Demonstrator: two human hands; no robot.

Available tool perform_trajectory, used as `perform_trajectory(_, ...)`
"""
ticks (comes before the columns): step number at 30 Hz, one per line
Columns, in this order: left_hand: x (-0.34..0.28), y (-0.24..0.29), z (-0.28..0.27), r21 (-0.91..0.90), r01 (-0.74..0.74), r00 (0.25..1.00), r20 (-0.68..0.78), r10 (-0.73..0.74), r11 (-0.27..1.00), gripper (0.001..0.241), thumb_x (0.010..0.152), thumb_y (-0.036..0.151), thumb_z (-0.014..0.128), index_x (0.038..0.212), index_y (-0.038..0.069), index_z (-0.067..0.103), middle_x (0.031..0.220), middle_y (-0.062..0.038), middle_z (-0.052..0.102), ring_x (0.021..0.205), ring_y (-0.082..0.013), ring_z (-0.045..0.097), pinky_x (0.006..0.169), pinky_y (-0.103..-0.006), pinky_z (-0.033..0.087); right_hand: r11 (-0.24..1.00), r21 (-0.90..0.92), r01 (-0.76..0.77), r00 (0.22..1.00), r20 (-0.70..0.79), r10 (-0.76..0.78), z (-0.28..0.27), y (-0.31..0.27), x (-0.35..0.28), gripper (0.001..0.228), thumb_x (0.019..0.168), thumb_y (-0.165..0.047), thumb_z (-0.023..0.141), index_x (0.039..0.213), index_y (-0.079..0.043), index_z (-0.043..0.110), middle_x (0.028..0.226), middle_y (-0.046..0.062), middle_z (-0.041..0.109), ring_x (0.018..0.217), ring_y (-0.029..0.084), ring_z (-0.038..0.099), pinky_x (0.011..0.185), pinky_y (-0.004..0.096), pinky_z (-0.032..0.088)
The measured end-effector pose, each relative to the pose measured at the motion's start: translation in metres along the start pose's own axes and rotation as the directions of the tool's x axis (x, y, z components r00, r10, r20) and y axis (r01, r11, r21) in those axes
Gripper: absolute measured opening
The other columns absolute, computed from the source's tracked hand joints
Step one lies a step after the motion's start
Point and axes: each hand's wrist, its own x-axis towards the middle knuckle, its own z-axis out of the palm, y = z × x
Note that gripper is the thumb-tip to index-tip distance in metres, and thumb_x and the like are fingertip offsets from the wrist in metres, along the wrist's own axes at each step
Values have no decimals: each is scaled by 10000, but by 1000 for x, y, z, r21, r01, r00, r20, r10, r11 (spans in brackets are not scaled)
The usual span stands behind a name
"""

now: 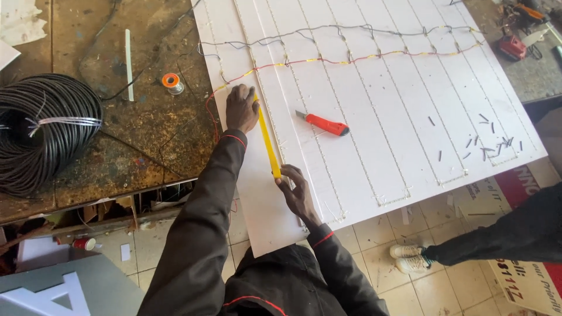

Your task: Assembling LED display components by applying double-sided tape, measuring with a tape measure, and positioning LED strips on a board.

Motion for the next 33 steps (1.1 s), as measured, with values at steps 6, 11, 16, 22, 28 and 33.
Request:
perform_trajectory(6,-8,1,-14,26,-56,976,214,49,998,1013,1153,825,232,1805,59,358,1866,-281,269,1746,-490,199,1420,-602,123,985,172,12,996,81,-27,0,-24,25,407,1107,-291,761,1390,-1,727,1397,295,675,1533,535,508,1321,759,282)
perform_trajectory(11,-14,7,-20,58,-70,981,186,58,996,833,1236,649,193,1805,70,380,1890,-216,268,1751,-451,196,1415,-589,147,971,230,70,990,100,-96,-4,-24,30,335,1134,-262,723,1377,-33,728,1356,236,732,1523,500,526,1337,748,263)
perform_trajectory(16,-13,6,-20,89,-92,993,81,85,992,654,1289,453,301,1773,44,462,1908,-175,227,1741,-458,154,1404,-574,224,988,147,56,994,87,-69,-3,-35,26,359,1120,-279,754,1360,-13,764,1288,219,786,1524,466,560,1333,729,286)
perform_trajectory(22,-11,10,-11,33,-3,994,114,0,999,715,1242,504,266,1800,78,398,1899,-178,250,1751,-424,192,1405,-536,173,985,127,-116,993,23,114,2,-26,10,321,1102,-350,767,1248,-74,838,1261,198,747,1431,415,617,1309,652,373)
perform_trajectory(28,-22,-1,7,73,-20,999,42,17,997,725,1228,492,443,1764,5,416,1854,-279,267,1712,-486,239,1398,-576,212,979,138,-148,986,-52,156,22,-22,1,363,1153,-390,710,1249,-56,815,1316,234,669,1413,436,605,1271,648,403)
perform_trajectory(33,-21,-2,15,60,-180,980,-74,184,982,593,1211,393,499,1711,77,538,1799,-184,445,1663,-440,380,1329,-609,328,984,132,-121,991,-48,128,19,-23,12,336,1098,-371,808,1276,-87,833,1252,210,706,1342,418,652,1261,626,418)
